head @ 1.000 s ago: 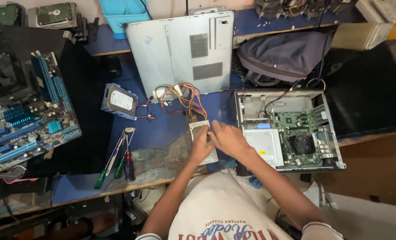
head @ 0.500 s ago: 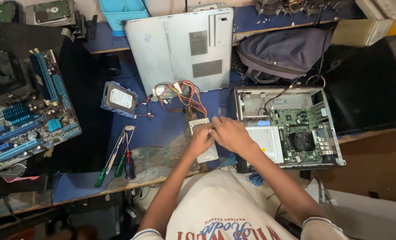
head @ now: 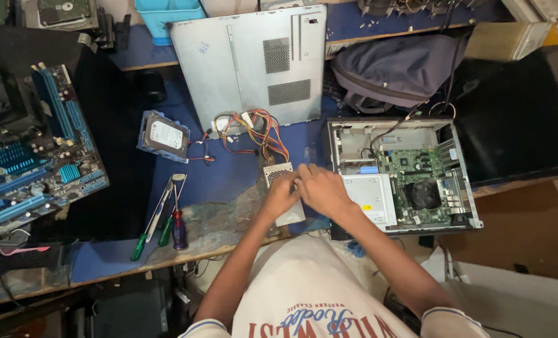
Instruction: The person uses a screwdriver to remove screws from a computer power supply unit on a workbench. They remove the metal cover, inspect the internal fan and components, then reattach the cover and tighten the screws. The power supply remains on the bench throughout.
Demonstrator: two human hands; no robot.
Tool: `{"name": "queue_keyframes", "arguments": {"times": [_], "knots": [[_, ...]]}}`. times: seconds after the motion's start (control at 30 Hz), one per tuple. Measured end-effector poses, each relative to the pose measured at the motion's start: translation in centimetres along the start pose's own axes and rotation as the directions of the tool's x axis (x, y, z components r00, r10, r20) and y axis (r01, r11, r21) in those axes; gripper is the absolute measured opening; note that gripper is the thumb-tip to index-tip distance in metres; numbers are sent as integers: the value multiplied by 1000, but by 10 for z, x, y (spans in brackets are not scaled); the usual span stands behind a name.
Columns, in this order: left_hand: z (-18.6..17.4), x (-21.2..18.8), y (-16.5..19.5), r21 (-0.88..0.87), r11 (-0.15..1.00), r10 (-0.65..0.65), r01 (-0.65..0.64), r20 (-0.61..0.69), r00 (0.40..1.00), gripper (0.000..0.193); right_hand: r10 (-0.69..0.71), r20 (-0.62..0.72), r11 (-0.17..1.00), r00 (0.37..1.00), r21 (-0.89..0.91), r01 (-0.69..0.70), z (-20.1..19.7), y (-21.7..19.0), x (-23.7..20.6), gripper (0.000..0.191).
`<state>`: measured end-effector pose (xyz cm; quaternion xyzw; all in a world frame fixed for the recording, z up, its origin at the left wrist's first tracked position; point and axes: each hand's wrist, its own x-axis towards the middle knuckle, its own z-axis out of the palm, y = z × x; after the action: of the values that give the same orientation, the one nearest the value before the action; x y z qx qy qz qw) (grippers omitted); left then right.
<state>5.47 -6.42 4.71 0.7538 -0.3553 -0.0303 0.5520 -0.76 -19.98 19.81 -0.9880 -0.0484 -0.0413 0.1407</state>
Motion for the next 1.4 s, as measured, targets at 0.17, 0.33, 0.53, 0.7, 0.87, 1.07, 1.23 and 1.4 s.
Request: {"name": "queue_keyframes", "arguments": {"times": [0.17,0.33,0.53,0.7,0.87,1.07,1.23,1.4], "knots": [[-2,-22,-20,160,984,57,-76,119,991,36,-129,53,984,990,129,121,-18,3,-2,20],[3,-31,-31,247,968,13,-40,110,994,27,-82,54,992,995,98,76,-11,2,-4,24],[6,-22,-28,322,946,-15,-37,159,987,21,-10,61,1000,998,24,8,1,2,-2,26],[5,-15,-23,388,921,-42,-40,201,979,20,-252,6,951,968,188,246,-13,13,0,25],[4,-13,-25,351,936,-50,-29,213,976,17,-109,92,973,990,214,87,-15,8,1,28],[5,-12,-25,362,932,-65,-10,194,979,17,88,149,995,985,41,-95,0,2,3,31],[1,-6,-28,268,962,-6,-52,212,977,25,-115,80,975,990,200,97,-5,18,4,24],[-4,-1,-28,247,968,-28,-39,263,965,23,-228,141,912,963,378,161,-14,24,7,33]]}}
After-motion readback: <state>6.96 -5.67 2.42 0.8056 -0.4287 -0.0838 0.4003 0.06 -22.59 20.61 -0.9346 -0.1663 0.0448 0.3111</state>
